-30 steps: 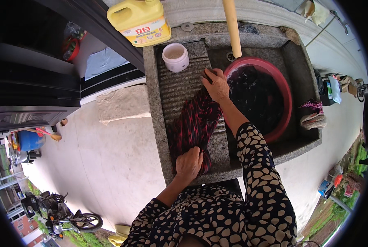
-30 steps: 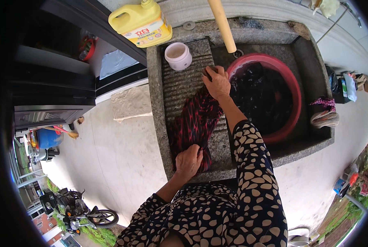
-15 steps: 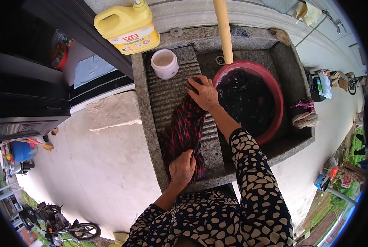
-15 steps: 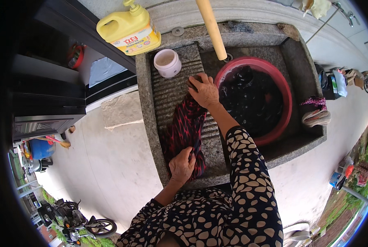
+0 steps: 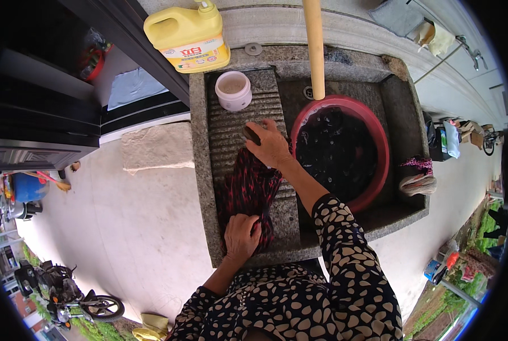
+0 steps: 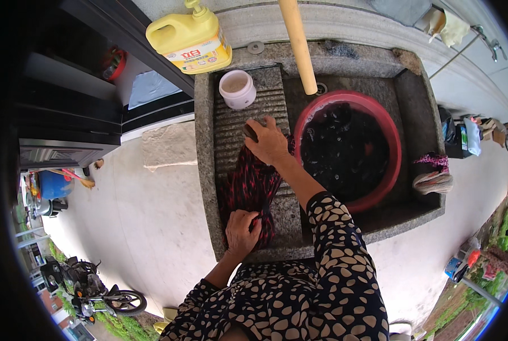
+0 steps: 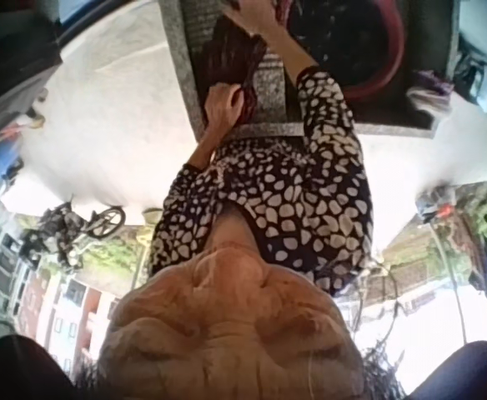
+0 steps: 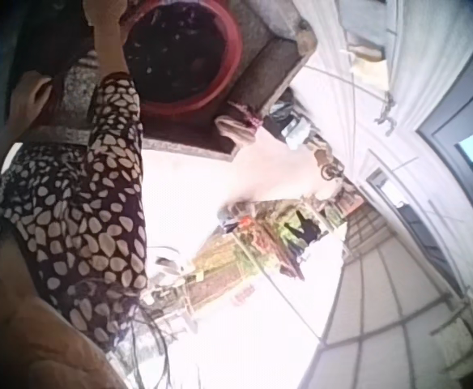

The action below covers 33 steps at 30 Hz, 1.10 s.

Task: The person washes a patterned cloth by hand using a stone washboard and a bar of soap. They scrub the fabric on the ridged surface, rinse it in a red basin filled with water, and wring it out repeatedly. The process involves alternating between scrubbing and rinsing to clean the garment.

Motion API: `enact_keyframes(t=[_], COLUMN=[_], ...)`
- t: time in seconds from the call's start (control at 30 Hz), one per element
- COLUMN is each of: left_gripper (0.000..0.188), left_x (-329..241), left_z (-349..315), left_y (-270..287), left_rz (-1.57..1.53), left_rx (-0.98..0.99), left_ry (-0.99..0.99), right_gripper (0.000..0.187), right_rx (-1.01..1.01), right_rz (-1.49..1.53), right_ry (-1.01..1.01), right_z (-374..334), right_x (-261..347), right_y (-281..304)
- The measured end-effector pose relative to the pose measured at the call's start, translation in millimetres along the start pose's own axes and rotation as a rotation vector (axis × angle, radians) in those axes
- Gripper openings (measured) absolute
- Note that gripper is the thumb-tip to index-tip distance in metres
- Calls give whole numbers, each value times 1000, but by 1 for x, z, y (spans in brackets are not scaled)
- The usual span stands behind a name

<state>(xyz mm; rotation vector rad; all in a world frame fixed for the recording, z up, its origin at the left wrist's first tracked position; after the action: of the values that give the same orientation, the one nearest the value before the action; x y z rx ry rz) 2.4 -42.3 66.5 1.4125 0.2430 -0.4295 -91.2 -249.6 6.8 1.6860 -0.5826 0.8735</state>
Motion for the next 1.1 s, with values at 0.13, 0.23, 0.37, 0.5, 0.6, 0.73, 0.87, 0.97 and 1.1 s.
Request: enact_keyframes(t=[0.13,0.23,0.37,0.5,0.6,0.73,0.87,0.97,1.1], left_gripper=[28,28,29,29,38,46,48,41,26], left_x=[-8,15,0,-39,-49,-44,-24,-22,-33], left_z=[9,-4,-2,7,6,4,17,10,-2], left_y=[24,-10,30,24,-20,-1,16,-4,-20], left_rz=[174,-133,-134,-149,-220,-90,128,129,58], left_rx=[-82,50,-101,-6,212,94,8,106,58], left_ry=[105,155,53,-93,-209,-173,21,-64,-166], right_gripper=[61,63,57,57,56,75,70,62,52], right_rx=[494,347,279,-16,-481,-624,-403,-391,-310], right_rz=[-101,204,1154,1351,684,-145,-354,105,585], right_ry=[-192,-114,21,72,-27,-263,-251,-345,96], right_z=[-47,-35,-29,-30,-31,-97,-132,-107,-84], right_x=[12,1,62,36,-96,-161,-209,-226,-92], right_y=[-36,-34,27,93,105,109,82,88,70])
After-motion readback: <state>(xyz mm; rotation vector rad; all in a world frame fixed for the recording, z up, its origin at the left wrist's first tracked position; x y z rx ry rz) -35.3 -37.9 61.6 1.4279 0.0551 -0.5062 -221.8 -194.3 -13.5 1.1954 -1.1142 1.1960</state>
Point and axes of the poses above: each hand's wrist, its own z-axis towards the middle knuckle, its own y-axis out of the back of the hand, x = y × z, the point moved 9 cm from there along z, towards the middle knuckle, and after that the axes turned 13 degrees about z, right-handed, at the moved point
